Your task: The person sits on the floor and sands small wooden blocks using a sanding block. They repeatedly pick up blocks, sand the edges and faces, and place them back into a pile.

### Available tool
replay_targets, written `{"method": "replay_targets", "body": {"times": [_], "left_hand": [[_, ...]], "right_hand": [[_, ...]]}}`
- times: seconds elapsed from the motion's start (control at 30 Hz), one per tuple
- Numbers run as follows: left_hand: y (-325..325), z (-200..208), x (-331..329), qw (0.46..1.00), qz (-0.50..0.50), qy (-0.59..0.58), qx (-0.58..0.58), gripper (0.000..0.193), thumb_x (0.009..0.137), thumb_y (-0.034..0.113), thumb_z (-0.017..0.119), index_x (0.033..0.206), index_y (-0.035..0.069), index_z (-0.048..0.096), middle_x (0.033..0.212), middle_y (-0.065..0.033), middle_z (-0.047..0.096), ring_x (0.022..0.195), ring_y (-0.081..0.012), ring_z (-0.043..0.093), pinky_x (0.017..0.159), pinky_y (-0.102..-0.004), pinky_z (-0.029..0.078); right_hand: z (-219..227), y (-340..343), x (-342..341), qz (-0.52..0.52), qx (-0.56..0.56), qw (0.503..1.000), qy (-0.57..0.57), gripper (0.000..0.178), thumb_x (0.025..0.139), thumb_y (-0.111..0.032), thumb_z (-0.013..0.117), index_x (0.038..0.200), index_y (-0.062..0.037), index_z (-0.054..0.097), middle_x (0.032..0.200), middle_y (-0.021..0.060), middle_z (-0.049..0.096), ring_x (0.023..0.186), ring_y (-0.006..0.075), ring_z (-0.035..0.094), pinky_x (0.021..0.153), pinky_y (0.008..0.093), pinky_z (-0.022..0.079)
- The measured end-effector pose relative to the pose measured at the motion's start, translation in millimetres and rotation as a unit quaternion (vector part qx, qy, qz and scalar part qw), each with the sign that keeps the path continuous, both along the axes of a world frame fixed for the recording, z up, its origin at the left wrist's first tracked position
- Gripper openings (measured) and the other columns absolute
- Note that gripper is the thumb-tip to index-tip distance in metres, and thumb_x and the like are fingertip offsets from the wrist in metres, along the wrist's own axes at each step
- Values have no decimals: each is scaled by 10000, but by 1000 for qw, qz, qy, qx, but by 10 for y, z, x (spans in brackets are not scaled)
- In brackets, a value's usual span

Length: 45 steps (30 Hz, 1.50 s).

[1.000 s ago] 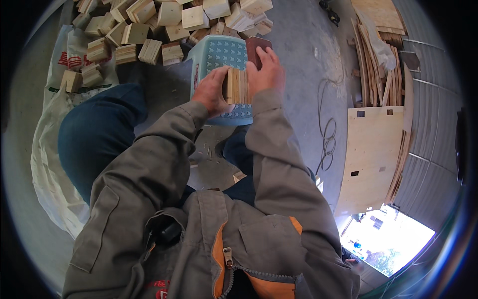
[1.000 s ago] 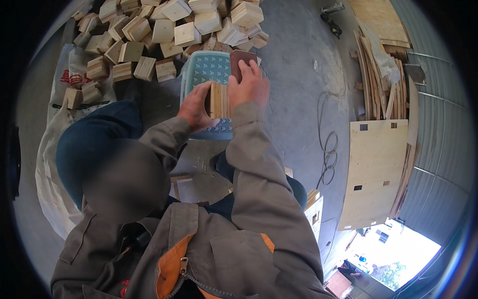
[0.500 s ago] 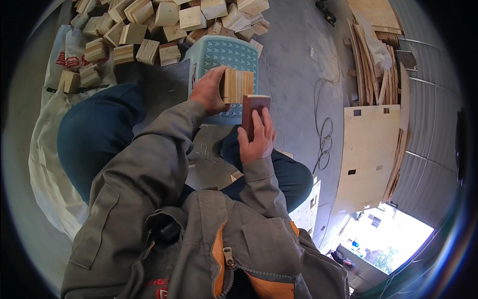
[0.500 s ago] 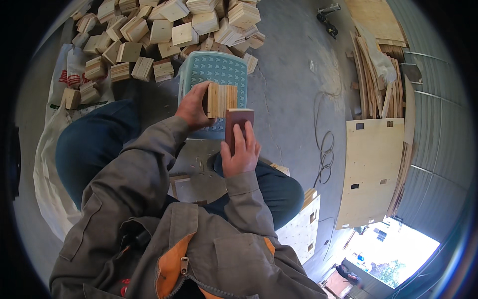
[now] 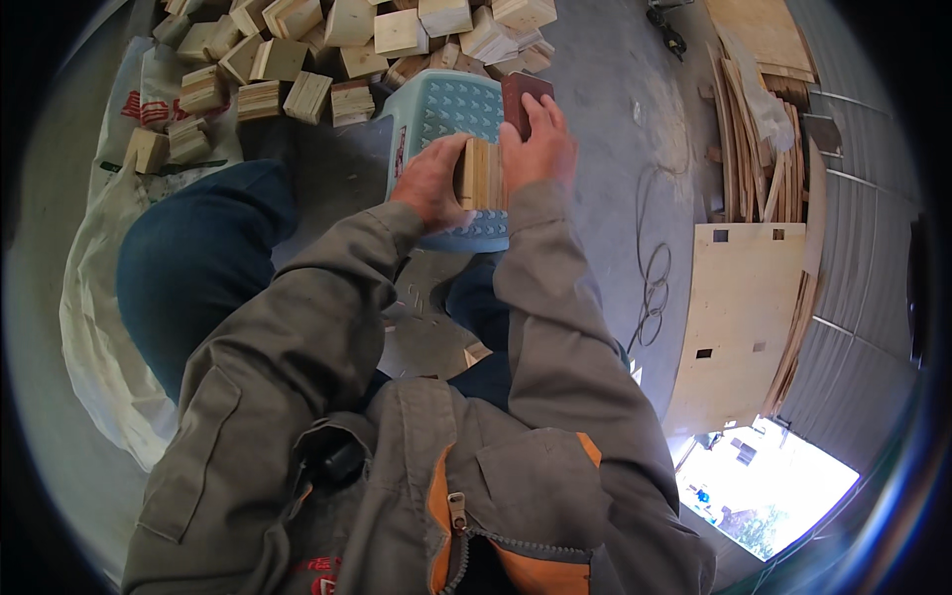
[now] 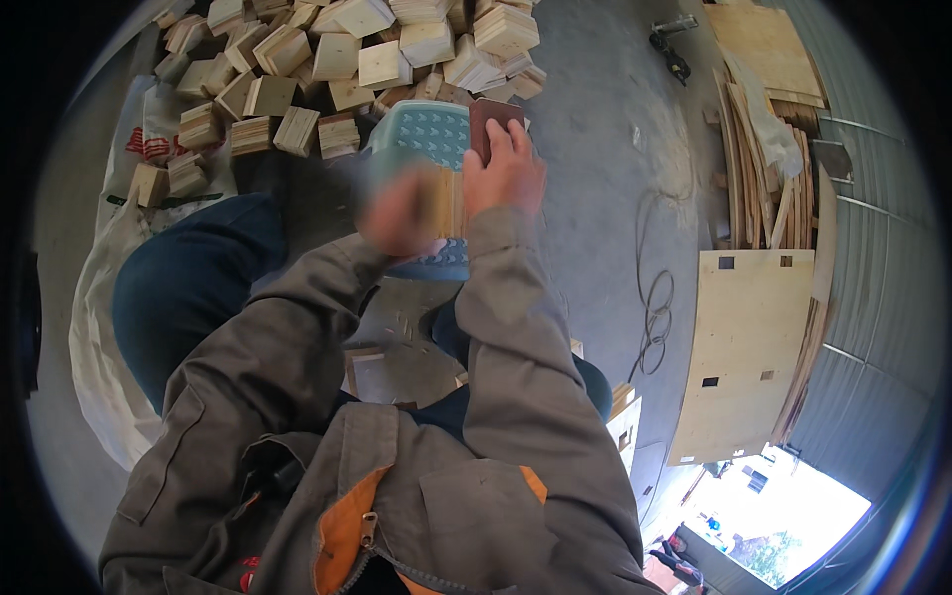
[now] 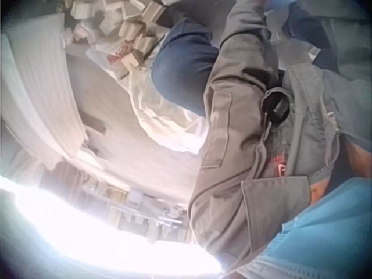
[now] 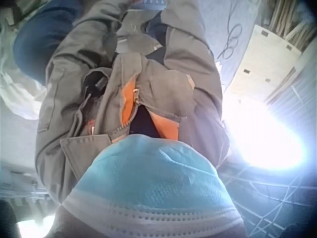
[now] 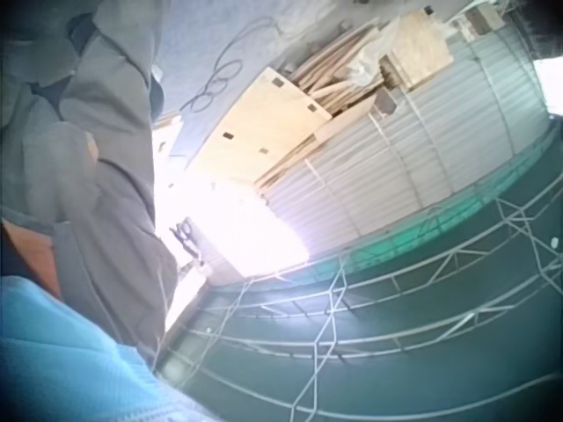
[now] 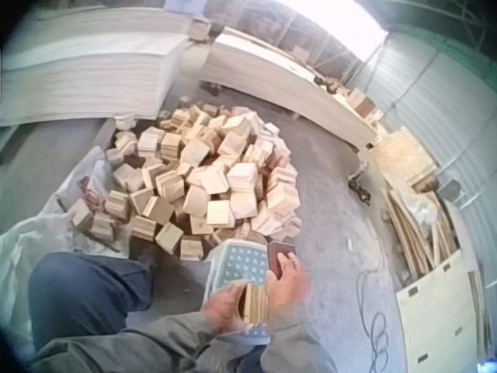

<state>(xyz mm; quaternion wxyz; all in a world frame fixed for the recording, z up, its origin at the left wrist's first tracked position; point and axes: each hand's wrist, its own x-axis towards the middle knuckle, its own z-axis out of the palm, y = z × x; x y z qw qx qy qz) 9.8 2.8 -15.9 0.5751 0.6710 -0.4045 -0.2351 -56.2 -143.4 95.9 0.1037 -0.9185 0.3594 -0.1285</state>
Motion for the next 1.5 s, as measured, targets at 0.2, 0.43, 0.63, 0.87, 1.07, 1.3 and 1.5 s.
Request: {"method": "replay_targets", "body": {"times": [0.2,0.43,0.63,0.87,1.07,1.3,1.5], "left_hand": [[-23,-32,-38,1000,6,-13,-24,1016,603,171,961,1493,121,474,1415,-167,596,1339,-410,581,1149,-474,472],[-80,-258,-13,999,25,-33,-18,979,650,222,949,1498,97,476,1416,-196,596,1339,-418,587,1147,-485,473],[-44,-224,-7,999,36,-34,-16,940,680,243,936,1490,88,485,1405,-212,607,1325,-433,596,1129,-486,490],[-26,-290,35,999,21,-23,-31,986,633,208,962,1489,94,486,1417,-206,603,1321,-434,594,1127,-487,492],[14,-1,-12,1000,-4,6,12,1026,590,165,974,1489,103,485,1424,-179,600,1333,-420,585,1140,-480,483],[87,90,7,998,5,23,51,1014,617,179,958,1505,129,472,1426,-175,588,1348,-409,573,1149,-483,470],[59,209,3,998,19,-49,44,1053,630,177,947,1547,94,436,1439,-216,575,1361,-419,569,1156,-465,479]], "right_hand": [[-132,-65,-98,28,-53,998,-16,584,903,-306,790,1461,-185,669,1584,96,568,1293,388,597,1140,480,461],[-46,973,-1099,97,-40,992,-74,623,870,-224,826,1466,-147,661,1608,162,530,1288,388,577,1111,512,449],[20,1184,-1293,108,-26,991,-80,615,838,-176,839,1433,-146,687,1602,158,538,1207,386,604,1065,499,472],[-112,580,-399,93,-35,992,-75,572,851,-194,824,1409,-158,706,1536,146,604,1315,381,604,1115,482,462],[-62,-111,168,66,16,998,13,573,842,-289,826,1392,-167,722,1537,100,618,1270,366,641,1093,465,510],[-12,-661,-851,26,84,995,-38,631,823,-284,847,1384,-42,692,1522,214,607,1400,374,586,1178,457,474],[263,-819,-2082,-71,94,987,-105,646,796,-227,881,1379,-24,689,1458,211,650,1374,364,611,1169,451,484]]}}
